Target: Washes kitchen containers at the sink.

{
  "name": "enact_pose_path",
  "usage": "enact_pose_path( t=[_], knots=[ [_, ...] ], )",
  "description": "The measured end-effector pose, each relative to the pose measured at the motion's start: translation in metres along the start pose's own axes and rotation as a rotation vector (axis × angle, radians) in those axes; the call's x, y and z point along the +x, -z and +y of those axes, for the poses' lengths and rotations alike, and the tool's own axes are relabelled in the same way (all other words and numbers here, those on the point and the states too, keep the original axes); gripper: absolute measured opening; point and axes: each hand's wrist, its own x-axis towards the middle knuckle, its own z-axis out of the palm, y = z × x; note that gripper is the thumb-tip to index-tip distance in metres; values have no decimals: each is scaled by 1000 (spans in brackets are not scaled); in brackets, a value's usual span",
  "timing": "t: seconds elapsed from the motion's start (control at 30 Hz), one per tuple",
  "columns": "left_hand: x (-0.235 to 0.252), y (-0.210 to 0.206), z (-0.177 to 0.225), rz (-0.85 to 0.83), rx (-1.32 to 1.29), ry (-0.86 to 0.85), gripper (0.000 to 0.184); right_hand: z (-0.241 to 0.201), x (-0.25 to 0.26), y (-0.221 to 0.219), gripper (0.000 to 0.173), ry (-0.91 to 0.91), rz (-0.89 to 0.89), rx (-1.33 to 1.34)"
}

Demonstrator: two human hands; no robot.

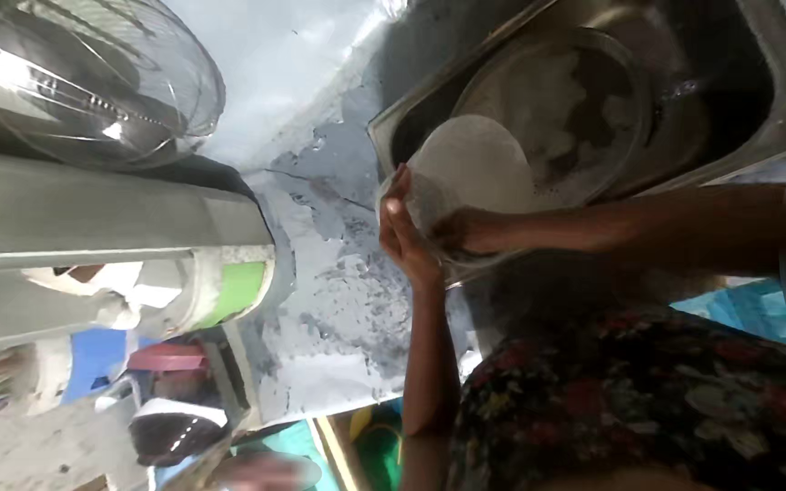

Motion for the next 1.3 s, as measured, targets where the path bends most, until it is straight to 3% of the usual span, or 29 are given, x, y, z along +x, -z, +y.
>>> enact_pose_path(
  t=[0.07,0.13,0.2,0.27,0.3,0.37,0.4,0.43,0.47,0.53,0.6,0.67,0.73,0.83,0.9,0.97,1.07,1.17,1.3],
  knots=[
    [0,-2,1,6,-5,-9,46,10,-13,33,31,-55,-37,-568],
    [-3,-6,3,7,-13,-7,45,24,-7,49,28,33,-3,-923],
    [-3,-8,1,12,-20,-22,45,28,8,35,30,-12,28,-937],
    [-7,-9,-2,18,-13,-36,48,32,12,-6,26,10,184,-477],
    [-11,-9,-2,23,18,-33,51,8,9,-13,29,-87,160,-137],
    [-28,-6,-3,26,130,-11,59,-33,6,-11,50,-187,218,633],
    [-43,-5,-1,-20,210,8,66,-44,1,-4,61,-182,228,921],
    [-58,-6,1,-91,265,-6,73,-51,-5,6,65,-173,240,1022],
    [-71,-8,3,-175,306,-39,80,-57,-12,17,60,-208,264,985],
    [-86,-8,9,-301,354,-85,82,-59,-25,35,34,-349,320,681],
    [-79,7,17,-354,375,-77,69,-49,-36,53,24,-368,251,397],
    [-52,31,18,-271,448,-47,59,-42,-51,74,20,-194,105,166],
    [-13,56,12,-183,502,-8,69,-40,-64,93,14,56,-8,-59],
    [34,75,-1,-327,434,182,85,-46,-73,122,21,283,-44,-231],
    [49,72,-5,-432,300,325,70,-42,-71,141,28,400,-3,-306],
    [54,66,-7,-410,154,414,53,-40,-71,159,38,516,64,-414],
    [52,57,-2,-329,-151,552,32,-47,-75,186,38,537,149,-539],
    [55,57,5,-361,-408,580,7,-45,-76,203,40,529,223,-644],
    [64,50,35,-421,-474,559,13,-31,-68,209,35,501,388,-736]
  ],
)
